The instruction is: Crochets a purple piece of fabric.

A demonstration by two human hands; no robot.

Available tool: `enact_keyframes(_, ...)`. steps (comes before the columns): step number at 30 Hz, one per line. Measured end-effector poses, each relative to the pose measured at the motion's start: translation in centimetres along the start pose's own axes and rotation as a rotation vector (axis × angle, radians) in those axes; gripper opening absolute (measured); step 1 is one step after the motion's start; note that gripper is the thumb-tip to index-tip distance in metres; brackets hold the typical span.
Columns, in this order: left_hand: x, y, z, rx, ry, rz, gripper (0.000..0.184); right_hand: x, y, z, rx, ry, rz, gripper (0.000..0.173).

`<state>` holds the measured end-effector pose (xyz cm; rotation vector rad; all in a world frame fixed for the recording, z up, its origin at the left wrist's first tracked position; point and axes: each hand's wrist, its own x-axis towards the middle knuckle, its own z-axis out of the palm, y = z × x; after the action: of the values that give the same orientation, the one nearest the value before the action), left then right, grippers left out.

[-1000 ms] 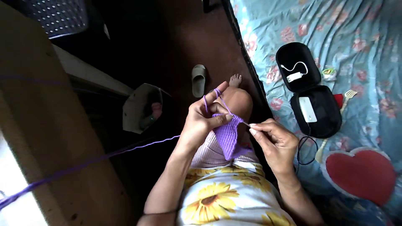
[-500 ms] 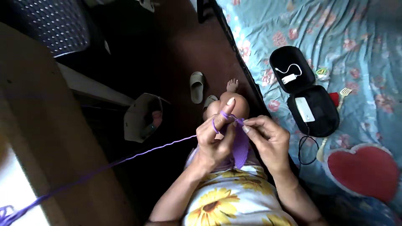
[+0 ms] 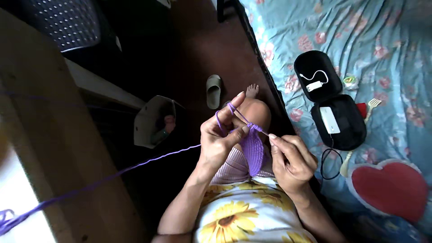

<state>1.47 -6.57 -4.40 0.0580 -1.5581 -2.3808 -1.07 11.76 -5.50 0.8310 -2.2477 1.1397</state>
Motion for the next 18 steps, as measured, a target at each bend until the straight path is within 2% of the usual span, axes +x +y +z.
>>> enact_keyframes(5, 0.5, 0.5, -1.5, -0.095, -0.057, -0.168, 0.058, -0.1, 0.4, -0.6, 0.018, -0.052, -0.025, 0.01)
enact_keyframes(9, 0.7, 0.3, -2.3, -0.182, -0.115, -0.233, 0.056, -0.1, 0.4, -1.0, 0.046, -0.083, -0.026, 0.009)
enact_keyframes(18, 0.8, -0.1, -2.8, -0.268, -0.189, -0.317, 0.053, 0.0, 1.0, -1.4, 0.321, -0.146, 0.141, 0.006)
